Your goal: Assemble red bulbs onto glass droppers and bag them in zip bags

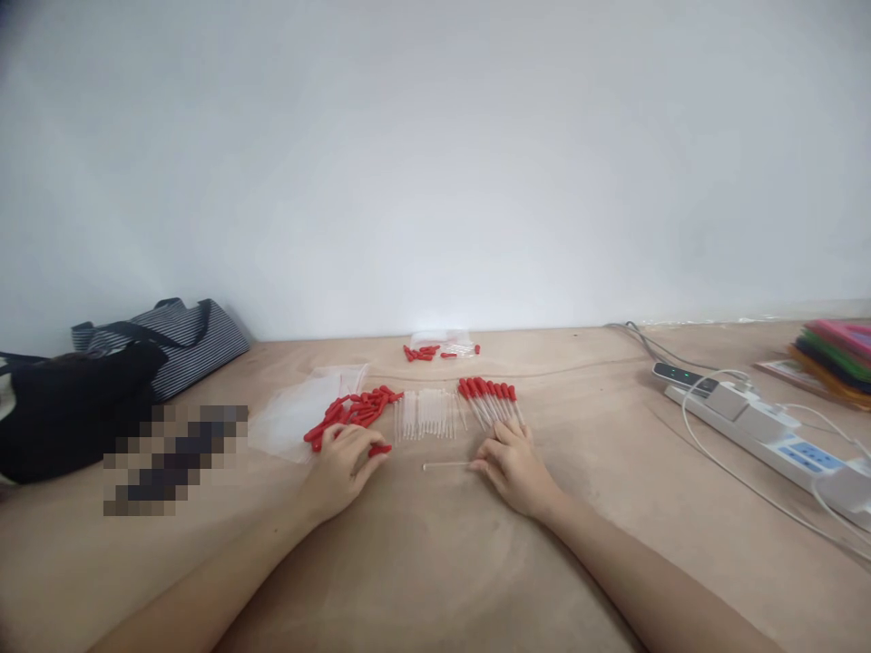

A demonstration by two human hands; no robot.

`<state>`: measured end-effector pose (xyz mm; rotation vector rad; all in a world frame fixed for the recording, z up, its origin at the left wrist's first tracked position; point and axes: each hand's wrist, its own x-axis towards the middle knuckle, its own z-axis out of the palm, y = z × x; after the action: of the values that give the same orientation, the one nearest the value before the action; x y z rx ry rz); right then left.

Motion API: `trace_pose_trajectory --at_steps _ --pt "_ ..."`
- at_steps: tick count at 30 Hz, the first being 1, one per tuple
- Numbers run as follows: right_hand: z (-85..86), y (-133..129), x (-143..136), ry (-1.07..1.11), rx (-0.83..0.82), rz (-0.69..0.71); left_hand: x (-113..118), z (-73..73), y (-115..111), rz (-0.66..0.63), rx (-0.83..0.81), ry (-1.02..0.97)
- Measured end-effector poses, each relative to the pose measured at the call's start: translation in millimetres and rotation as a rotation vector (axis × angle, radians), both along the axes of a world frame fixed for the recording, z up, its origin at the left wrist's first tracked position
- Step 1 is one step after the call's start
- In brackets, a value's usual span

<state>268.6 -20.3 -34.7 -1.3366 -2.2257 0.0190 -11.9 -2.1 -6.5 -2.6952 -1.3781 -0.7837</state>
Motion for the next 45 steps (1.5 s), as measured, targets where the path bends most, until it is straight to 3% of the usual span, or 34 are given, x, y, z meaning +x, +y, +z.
trace_pose_trajectory --at_steps 4,9,19,22,32,45 --pt "1.0 -5.6 3.4 0.005 -0.063 0.083 18.1 -6.2 -14.1 -0.14 -0.134 0.009" --pt "6.8 -6.2 -12.7 0.04 -0.094 0.133 28.1 -11.6 -18.3 -0.192 -0.17 -0.026" --pt "-4.3 2.2 -35.6 0.048 0.02 0.169 31.1 -16.5 -13.6 -0.148 -0.15 -0.038" --pt "-1.9 -2.2 -35.7 0.08 0.074 0.164 33.8 -15.0 -14.1 -0.129 -0.146 -0.037" --pt "4.8 -13.8 -46.9 0.134 0.041 0.074 37.1 -14.0 -14.7 -0.118 -0.194 -0.14" --pt "-4.3 -14.0 -53.7 0.188 0.137 0.177 36.4 -17.7 -11.6 -0.14 -0.133 -0.132"
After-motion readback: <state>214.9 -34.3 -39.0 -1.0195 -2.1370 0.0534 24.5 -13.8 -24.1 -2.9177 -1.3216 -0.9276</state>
